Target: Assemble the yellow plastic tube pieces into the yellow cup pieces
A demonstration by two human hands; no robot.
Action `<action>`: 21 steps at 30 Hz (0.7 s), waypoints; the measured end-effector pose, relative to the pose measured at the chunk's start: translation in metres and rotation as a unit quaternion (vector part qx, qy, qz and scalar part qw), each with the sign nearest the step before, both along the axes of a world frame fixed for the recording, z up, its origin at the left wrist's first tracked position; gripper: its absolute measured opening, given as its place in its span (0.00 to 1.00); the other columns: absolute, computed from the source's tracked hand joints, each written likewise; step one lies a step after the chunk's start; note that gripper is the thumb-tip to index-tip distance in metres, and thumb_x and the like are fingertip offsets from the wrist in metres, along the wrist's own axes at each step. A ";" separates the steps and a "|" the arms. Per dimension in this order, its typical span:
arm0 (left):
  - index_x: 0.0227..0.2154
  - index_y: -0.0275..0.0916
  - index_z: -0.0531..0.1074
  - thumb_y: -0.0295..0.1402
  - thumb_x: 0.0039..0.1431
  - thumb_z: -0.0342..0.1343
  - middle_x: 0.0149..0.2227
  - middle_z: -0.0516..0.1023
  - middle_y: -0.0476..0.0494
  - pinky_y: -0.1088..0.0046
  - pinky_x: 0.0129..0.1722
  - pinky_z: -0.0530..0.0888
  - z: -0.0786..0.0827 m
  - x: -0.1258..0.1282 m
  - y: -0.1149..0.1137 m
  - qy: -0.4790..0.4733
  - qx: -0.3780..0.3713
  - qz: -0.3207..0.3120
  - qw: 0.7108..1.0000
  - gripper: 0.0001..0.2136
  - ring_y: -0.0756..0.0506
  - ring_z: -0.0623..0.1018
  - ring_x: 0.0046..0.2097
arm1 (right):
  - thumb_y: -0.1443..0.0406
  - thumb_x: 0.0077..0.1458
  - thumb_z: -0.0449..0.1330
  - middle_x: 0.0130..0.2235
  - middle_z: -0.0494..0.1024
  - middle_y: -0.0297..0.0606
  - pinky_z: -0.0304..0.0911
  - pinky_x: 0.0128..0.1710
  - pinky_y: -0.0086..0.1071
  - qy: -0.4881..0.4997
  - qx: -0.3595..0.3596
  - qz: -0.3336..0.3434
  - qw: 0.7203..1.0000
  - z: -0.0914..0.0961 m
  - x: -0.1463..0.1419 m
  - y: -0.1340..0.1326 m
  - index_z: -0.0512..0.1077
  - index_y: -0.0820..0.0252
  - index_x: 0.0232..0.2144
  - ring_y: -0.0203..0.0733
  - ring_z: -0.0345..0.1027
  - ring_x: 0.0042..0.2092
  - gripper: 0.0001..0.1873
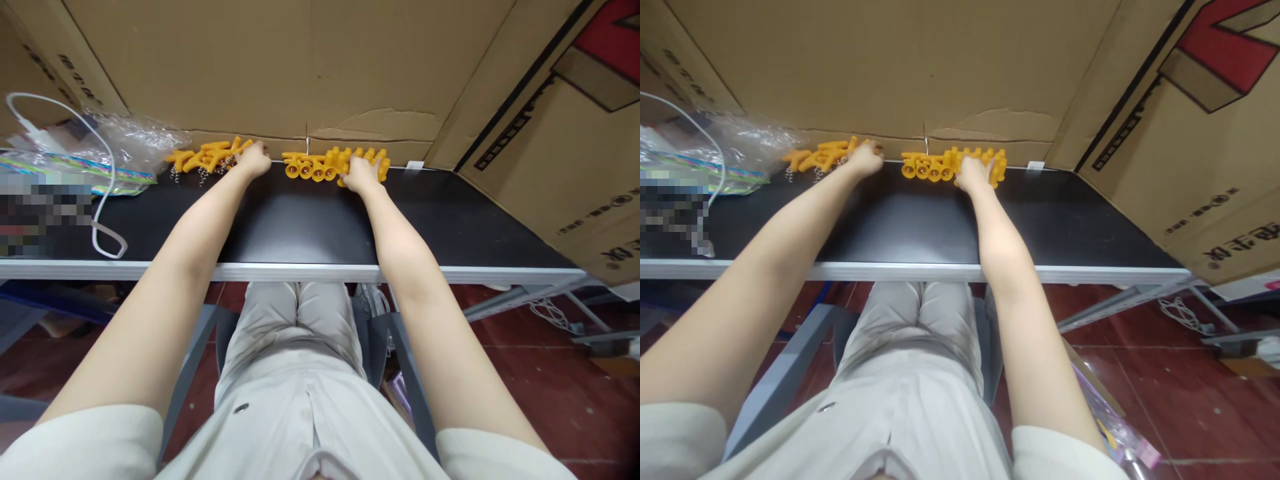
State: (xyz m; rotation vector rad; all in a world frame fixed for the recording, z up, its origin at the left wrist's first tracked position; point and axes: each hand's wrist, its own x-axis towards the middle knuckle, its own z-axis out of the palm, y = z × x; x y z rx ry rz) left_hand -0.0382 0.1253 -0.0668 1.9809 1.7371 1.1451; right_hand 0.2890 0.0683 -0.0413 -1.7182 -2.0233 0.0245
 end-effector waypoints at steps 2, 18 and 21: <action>0.64 0.37 0.79 0.64 0.60 0.59 0.69 0.81 0.32 0.32 0.79 0.46 0.006 -0.014 -0.023 0.016 -0.019 0.085 0.996 0.40 0.22 0.61 0.81 | 0.55 0.72 0.60 0.61 0.83 0.61 0.26 0.78 0.82 0.012 0.013 0.015 1.000 -0.002 0.001 0.004 0.76 0.64 0.64 0.75 0.68 0.74 0.26; 0.63 0.51 0.82 0.67 0.59 0.59 0.77 0.70 0.34 0.29 0.80 0.50 0.003 -0.023 -0.083 0.008 -0.014 0.076 0.997 0.36 0.19 0.50 0.83 | 0.59 0.69 0.62 0.61 0.83 0.61 0.26 0.79 0.81 -0.010 0.009 0.009 1.000 -0.002 -0.003 0.003 0.76 0.63 0.61 0.74 0.68 0.74 0.23; 0.65 0.46 0.81 0.69 0.60 0.57 0.74 0.74 0.32 0.33 0.80 0.52 0.004 -0.022 -0.084 -0.006 0.009 0.059 0.998 0.41 0.20 0.49 0.84 | 0.58 0.70 0.61 0.62 0.82 0.60 0.26 0.78 0.82 -0.011 0.002 0.011 1.000 -0.001 -0.004 0.000 0.76 0.62 0.62 0.75 0.67 0.75 0.23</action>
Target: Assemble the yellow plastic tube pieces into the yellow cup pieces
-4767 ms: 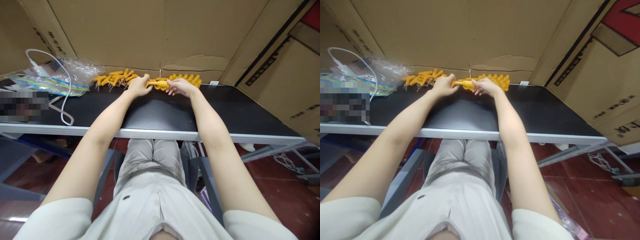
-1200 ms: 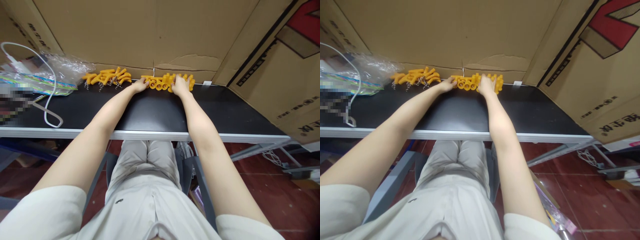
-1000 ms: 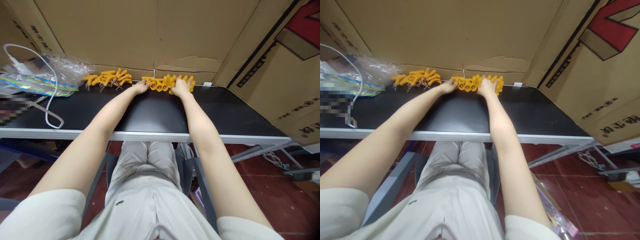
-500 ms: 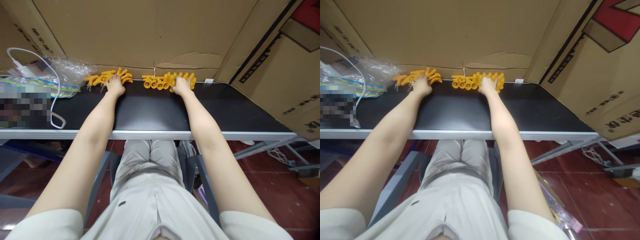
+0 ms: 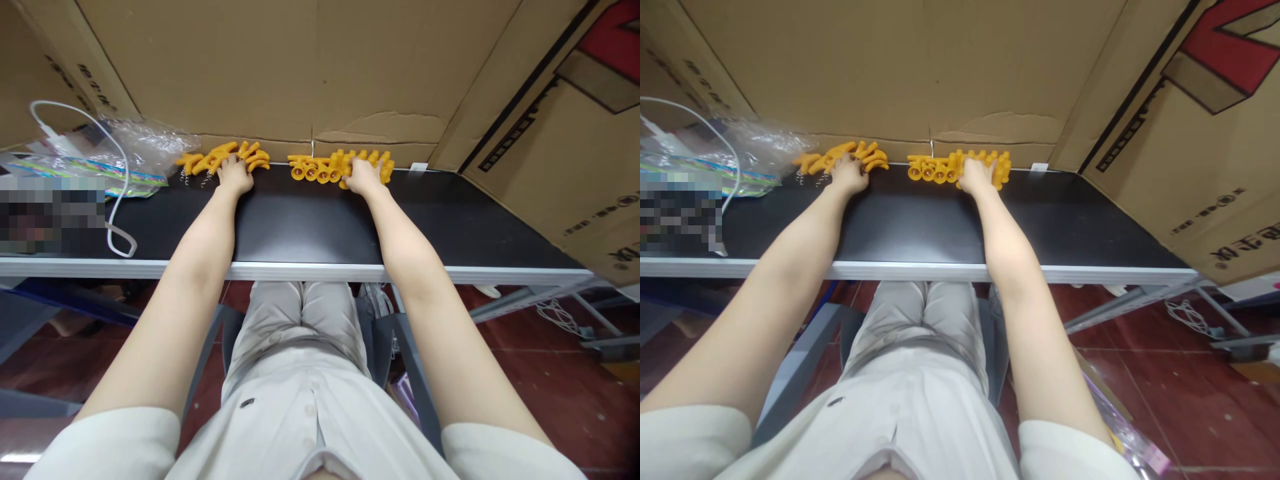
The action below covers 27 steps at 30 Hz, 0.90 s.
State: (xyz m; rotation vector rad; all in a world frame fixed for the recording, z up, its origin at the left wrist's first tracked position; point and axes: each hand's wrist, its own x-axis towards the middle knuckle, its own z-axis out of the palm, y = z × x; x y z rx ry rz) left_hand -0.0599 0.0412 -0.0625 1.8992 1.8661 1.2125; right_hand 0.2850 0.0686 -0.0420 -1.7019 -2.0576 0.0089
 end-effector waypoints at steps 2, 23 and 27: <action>0.67 0.42 0.79 0.72 0.60 0.53 0.73 0.76 0.32 0.33 0.80 0.49 0.000 0.000 0.000 -0.010 0.008 0.001 1.000 0.46 0.20 0.46 0.84 | 0.58 0.70 0.60 0.63 0.82 0.61 0.26 0.78 0.83 -0.007 -0.006 0.001 1.000 0.000 0.000 -0.001 0.76 0.62 0.63 0.75 0.67 0.75 0.24; 0.49 0.40 0.72 0.27 0.81 0.49 0.69 0.74 0.36 0.65 0.74 0.63 0.028 0.010 -0.011 0.011 0.093 0.150 0.984 0.06 0.43 0.72 0.72 | 0.60 0.68 0.63 0.59 0.84 0.57 0.28 0.78 0.84 0.018 0.002 0.009 1.000 0.005 -0.003 -0.006 0.78 0.61 0.56 0.75 0.70 0.72 0.18; 0.54 0.40 0.70 0.40 0.83 0.45 0.68 0.78 0.37 0.59 0.71 0.62 0.029 0.009 -0.007 -0.002 0.127 0.126 0.984 0.12 0.39 0.69 0.74 | 0.64 0.66 0.64 0.60 0.83 0.60 0.28 0.81 0.79 -0.018 -0.019 -0.016 1.000 0.009 -0.006 -0.011 0.78 0.63 0.56 0.72 0.70 0.73 0.18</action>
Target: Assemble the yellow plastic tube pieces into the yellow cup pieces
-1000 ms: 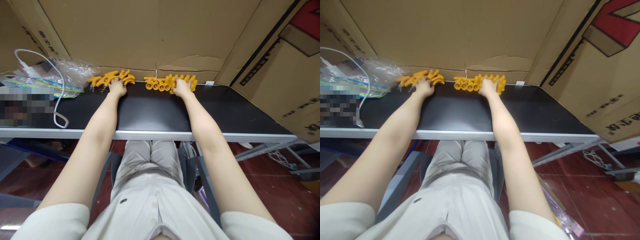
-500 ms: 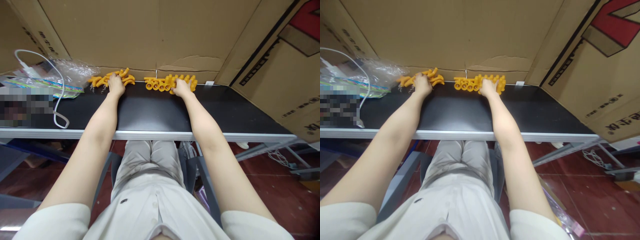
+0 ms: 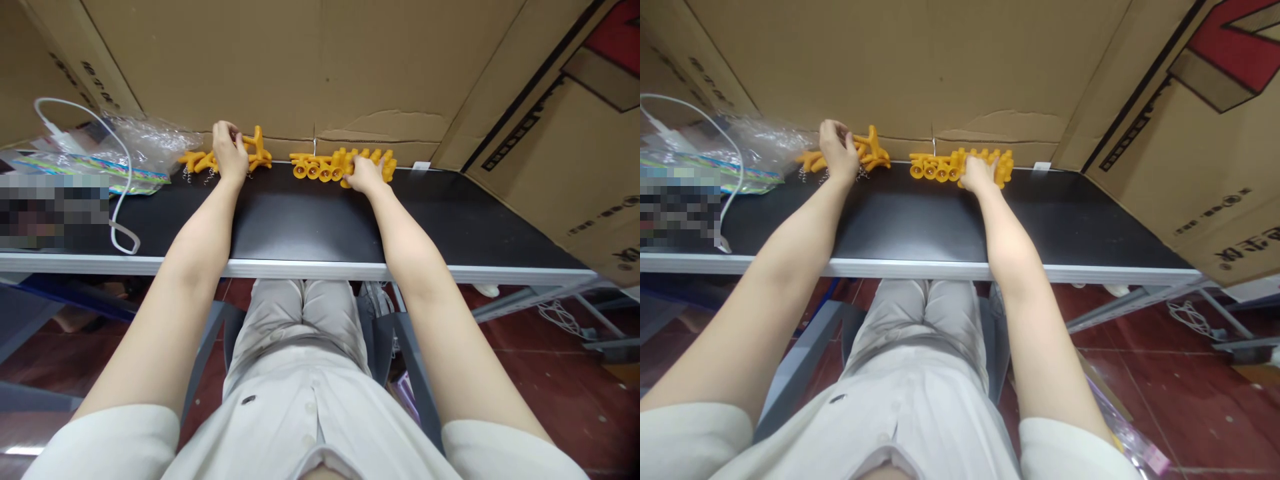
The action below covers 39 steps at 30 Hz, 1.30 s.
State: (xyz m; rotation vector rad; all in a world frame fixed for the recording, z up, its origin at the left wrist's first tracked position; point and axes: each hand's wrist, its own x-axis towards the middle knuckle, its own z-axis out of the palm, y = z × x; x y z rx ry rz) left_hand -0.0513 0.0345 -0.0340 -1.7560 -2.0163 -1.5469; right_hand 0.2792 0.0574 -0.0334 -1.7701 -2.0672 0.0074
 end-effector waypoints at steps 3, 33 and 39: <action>0.56 0.40 0.67 0.44 0.81 0.48 0.63 0.80 0.39 0.59 0.68 0.66 0.000 0.006 0.002 0.013 0.011 -0.022 1.000 0.13 0.42 0.77 0.65 | 0.62 0.66 0.65 0.60 0.83 0.59 0.27 0.81 0.78 -0.001 0.005 0.006 1.000 -0.001 0.001 0.004 0.78 0.63 0.57 0.72 0.70 0.72 0.19; 0.54 0.37 0.85 0.32 0.68 0.63 0.48 0.86 0.38 0.65 0.59 0.76 -0.006 0.044 0.005 0.164 -0.177 -0.173 0.955 0.15 0.38 0.82 0.51 | 0.64 0.61 0.70 0.56 0.83 0.58 0.64 0.70 0.71 -0.057 0.006 0.056 0.997 0.000 -0.004 0.006 0.77 0.64 0.57 0.72 0.76 0.62 0.23; 0.60 0.40 0.85 0.34 0.71 0.62 0.51 0.88 0.38 0.63 0.60 0.76 -0.003 0.054 -0.004 0.245 -0.202 -0.185 0.930 0.17 0.35 0.85 0.55 | 0.68 0.65 0.61 0.64 0.82 0.55 0.61 0.71 0.65 -0.091 0.022 0.088 0.992 0.011 -0.020 -0.015 0.78 0.60 0.59 0.69 0.73 0.67 0.21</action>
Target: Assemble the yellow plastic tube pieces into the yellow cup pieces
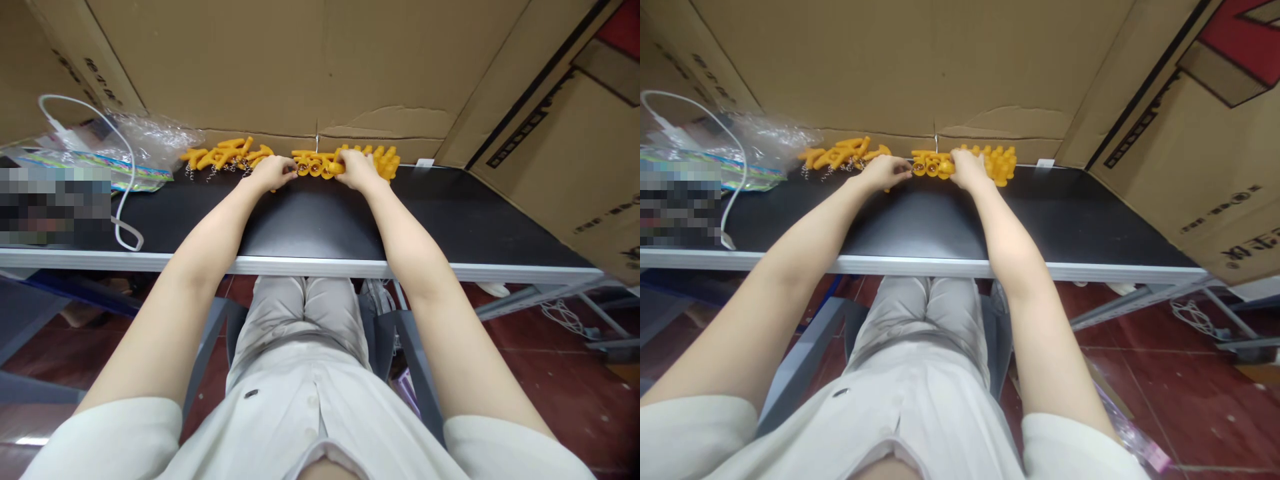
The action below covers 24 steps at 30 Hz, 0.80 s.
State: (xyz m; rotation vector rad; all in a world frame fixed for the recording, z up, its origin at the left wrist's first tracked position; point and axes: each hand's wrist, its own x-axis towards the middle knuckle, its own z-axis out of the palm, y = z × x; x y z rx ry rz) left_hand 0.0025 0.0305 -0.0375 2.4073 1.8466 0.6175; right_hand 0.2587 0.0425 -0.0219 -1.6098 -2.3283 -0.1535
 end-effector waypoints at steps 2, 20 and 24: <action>0.60 0.42 0.86 0.35 0.71 0.62 0.52 0.89 0.39 0.63 0.61 0.77 0.001 0.004 -0.002 0.016 -0.007 -0.021 1.000 0.18 0.34 0.85 0.56 | 0.69 0.65 0.60 0.65 0.81 0.55 0.59 0.73 0.65 -0.010 0.007 0.010 1.000 0.000 -0.004 -0.003 0.79 0.61 0.58 0.68 0.73 0.68 0.21; 0.49 0.40 0.87 0.35 0.68 0.63 0.49 0.89 0.37 0.61 0.60 0.78 0.001 0.017 -0.006 0.011 -0.010 -0.056 0.998 0.12 0.34 0.85 0.54 | 0.73 0.63 0.61 0.65 0.81 0.57 0.46 0.80 0.67 -0.019 -0.016 0.020 0.999 0.005 -0.017 -0.024 0.82 0.65 0.57 0.67 0.74 0.69 0.21; 0.51 0.40 0.87 0.35 0.66 0.65 0.47 0.88 0.40 0.64 0.59 0.78 0.001 0.021 -0.006 -0.007 -0.008 -0.074 0.997 0.14 0.35 0.84 0.53 | 0.70 0.64 0.61 0.65 0.82 0.55 0.49 0.79 0.69 -0.015 -0.015 0.053 0.998 0.002 -0.018 -0.020 0.83 0.61 0.59 0.66 0.73 0.69 0.23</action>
